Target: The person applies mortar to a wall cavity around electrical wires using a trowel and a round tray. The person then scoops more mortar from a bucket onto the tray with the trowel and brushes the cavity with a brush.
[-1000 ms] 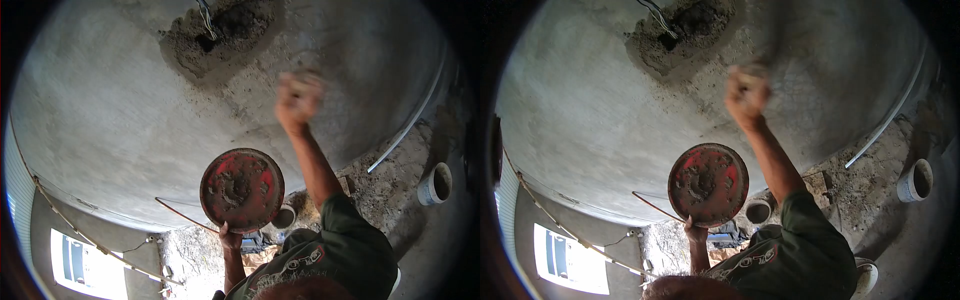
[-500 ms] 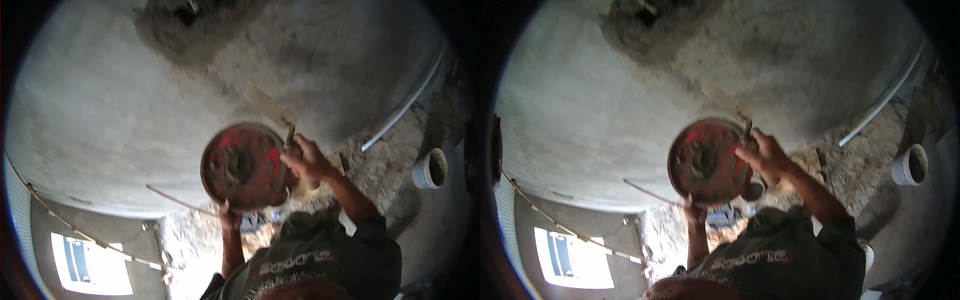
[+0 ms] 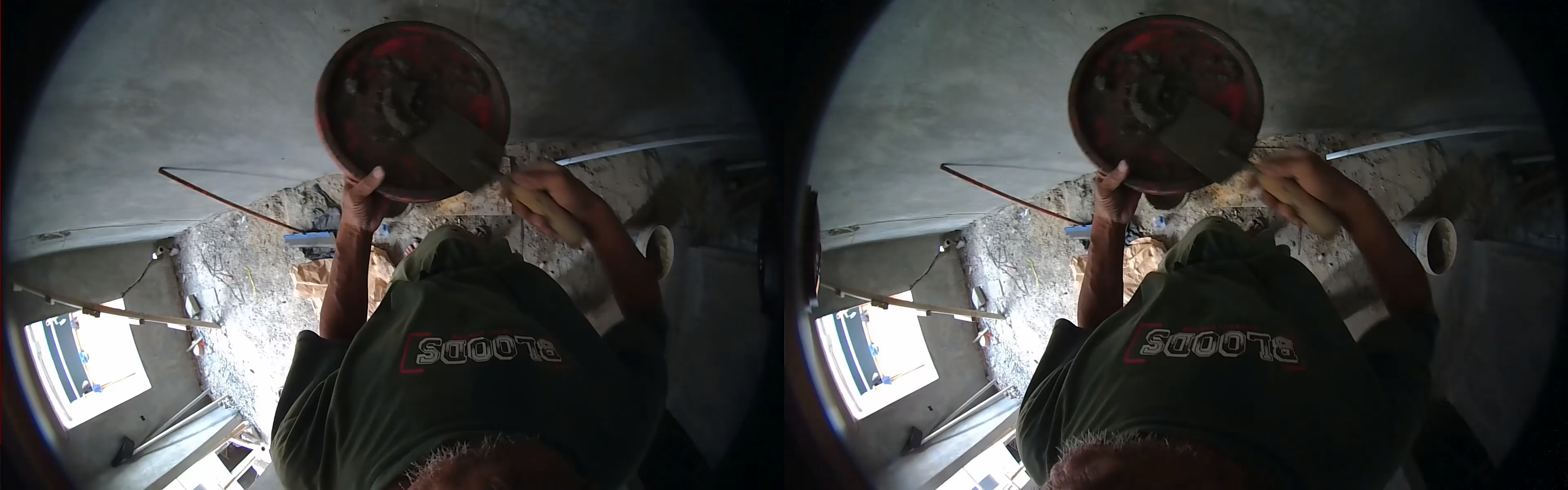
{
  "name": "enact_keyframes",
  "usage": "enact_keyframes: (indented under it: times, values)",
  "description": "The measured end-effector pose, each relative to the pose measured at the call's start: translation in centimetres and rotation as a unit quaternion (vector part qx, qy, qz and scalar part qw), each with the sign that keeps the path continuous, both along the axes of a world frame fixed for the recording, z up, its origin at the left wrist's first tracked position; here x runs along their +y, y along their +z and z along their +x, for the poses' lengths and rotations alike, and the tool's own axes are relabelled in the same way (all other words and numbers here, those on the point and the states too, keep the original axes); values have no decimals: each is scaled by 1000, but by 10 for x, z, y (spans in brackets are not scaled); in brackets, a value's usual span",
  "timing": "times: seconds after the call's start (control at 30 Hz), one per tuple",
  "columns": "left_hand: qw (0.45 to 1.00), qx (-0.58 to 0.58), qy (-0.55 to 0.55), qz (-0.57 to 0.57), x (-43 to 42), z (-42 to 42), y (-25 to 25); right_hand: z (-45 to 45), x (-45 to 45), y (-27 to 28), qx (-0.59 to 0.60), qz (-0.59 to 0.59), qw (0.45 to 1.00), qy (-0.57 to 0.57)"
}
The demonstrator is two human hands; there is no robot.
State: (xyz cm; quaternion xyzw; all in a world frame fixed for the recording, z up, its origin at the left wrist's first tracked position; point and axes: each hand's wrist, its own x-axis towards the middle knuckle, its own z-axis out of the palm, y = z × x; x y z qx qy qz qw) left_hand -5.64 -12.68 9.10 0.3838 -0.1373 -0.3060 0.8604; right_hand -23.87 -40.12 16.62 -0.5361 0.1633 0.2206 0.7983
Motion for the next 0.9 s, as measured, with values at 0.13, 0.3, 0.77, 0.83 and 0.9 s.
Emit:
enact_keyframes:
  times: [0.13, 0.3, 0.77, 0.83, 0.9]
  values:
    - [996, 71, -58, -19, -11, -8, -10, 34, 28, 2, -36, -10, 999, -35]
    - [994, 92, -40, -52, -12, -8, -25, 40, 24, 2, -331, -630, 701, -50]
    - [987, 108, -60, -106, -5, 2, -33, 9, -4, 8, -4, -121, 989, -81]
    - [988, 102, -37, -114, 3, 4, -37, -11, -11, 10, 16, -102, 989, -107]
    - [985, 120, -59, -113, 13, 12, -30, -16, -13, 20, 36, -88, 986, -136]
